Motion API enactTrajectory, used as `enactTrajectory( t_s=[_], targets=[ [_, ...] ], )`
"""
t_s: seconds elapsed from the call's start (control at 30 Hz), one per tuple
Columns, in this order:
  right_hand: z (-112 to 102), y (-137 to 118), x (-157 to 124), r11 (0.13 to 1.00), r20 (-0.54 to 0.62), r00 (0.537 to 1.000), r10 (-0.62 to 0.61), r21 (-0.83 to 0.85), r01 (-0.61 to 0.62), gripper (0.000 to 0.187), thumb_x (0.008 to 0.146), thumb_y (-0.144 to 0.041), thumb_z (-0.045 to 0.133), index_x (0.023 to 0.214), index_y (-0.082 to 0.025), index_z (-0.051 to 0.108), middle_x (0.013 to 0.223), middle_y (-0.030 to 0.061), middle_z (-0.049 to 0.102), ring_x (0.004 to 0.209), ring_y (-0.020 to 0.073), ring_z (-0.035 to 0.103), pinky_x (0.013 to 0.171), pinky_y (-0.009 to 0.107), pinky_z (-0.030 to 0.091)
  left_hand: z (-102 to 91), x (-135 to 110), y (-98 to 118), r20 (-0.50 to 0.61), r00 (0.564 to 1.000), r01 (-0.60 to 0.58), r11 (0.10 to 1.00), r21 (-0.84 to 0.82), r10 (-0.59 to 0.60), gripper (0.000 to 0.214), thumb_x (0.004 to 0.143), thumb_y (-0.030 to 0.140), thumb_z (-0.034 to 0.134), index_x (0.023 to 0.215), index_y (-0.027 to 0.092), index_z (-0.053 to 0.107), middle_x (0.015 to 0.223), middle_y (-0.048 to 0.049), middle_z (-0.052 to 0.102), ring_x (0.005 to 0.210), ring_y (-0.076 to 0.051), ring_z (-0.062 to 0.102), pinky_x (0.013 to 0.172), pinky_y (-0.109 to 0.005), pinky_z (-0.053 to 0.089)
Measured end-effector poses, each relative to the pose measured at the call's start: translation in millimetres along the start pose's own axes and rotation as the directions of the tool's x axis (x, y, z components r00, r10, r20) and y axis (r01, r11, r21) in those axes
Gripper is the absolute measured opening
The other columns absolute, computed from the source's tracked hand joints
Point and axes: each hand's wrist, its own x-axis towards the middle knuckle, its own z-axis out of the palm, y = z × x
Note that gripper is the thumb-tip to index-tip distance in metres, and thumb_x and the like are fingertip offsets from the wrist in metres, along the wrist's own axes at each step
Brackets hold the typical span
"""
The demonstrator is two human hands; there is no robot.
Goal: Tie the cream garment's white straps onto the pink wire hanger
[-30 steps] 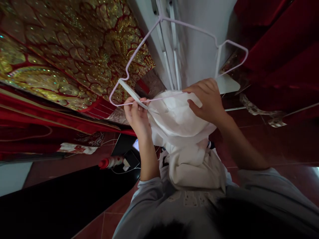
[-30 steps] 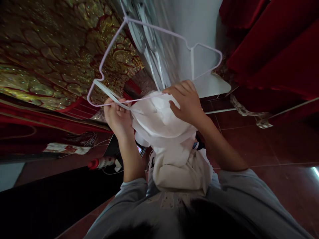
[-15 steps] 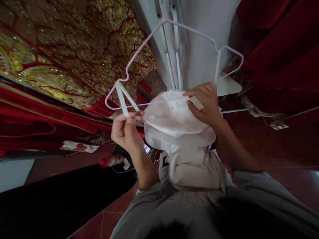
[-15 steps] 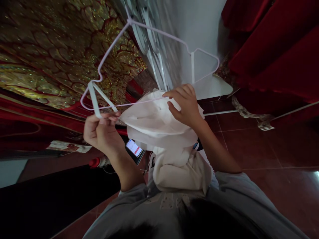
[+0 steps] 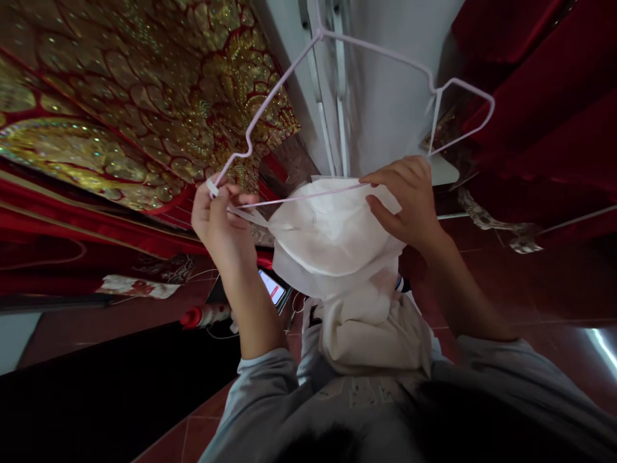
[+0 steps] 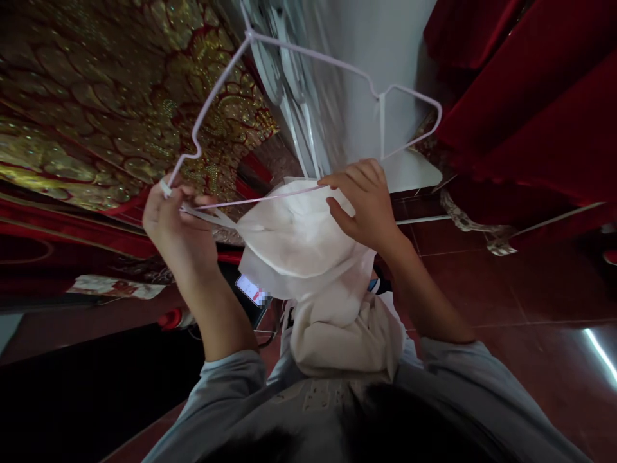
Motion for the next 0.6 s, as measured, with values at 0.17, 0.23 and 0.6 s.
enactTrajectory(
  t_s=[0.17,0.23,0.6],
  targets=[
    [-21.7,-4.1,3.0,0.992,-0.101,0.994,-0.030,0.121,0.042,0.033,0.095,-0.032,0.064,0.128,-0.035,0.066,0.124,0.0076,0.068,0.122,0.0300,0.064,0.115,0.058,0.049,4.5,-16.2,-8.7,-0.083,0.995,0.036,0.969,-0.245,-0.058,0.022,0.107,0.022,0.051,0.097,0.022,0.070,0.074,0.0027,0.067,0.068,-0.010,0.067,0.085,-0.031,0.061],
    [-33.2,6.8,5.5,0.980,-0.184,0.982,0.054,0.196,-0.017,0.042,0.092,-0.030,0.069,0.132,-0.037,0.066,0.133,0.0085,0.062,0.122,0.0273,0.064,0.109,0.051,0.055,5.3,-17.2,-11.3,-0.031,0.999,0.005,0.972,-0.237,-0.012,0.017,0.105,0.021,0.054,0.099,0.020,0.069,0.074,0.0015,0.067,0.071,-0.012,0.071,0.085,-0.034,0.062],
    [-48.5,41.4,30.1,0.794,0.183,0.935,0.304,0.493,-0.355,0.031,0.077,-0.024,0.077,0.108,-0.029,0.074,0.112,-0.0010,0.075,0.062,0.0087,0.059,0.060,0.030,0.053,3.7,-3.6,-4.0,0.046,0.998,0.039,0.992,-0.121,-0.034,0.025,0.105,0.006,0.052,0.094,0.023,0.067,0.068,0.0034,0.058,0.065,-0.010,0.065,0.078,-0.032,0.061]
  ],
)
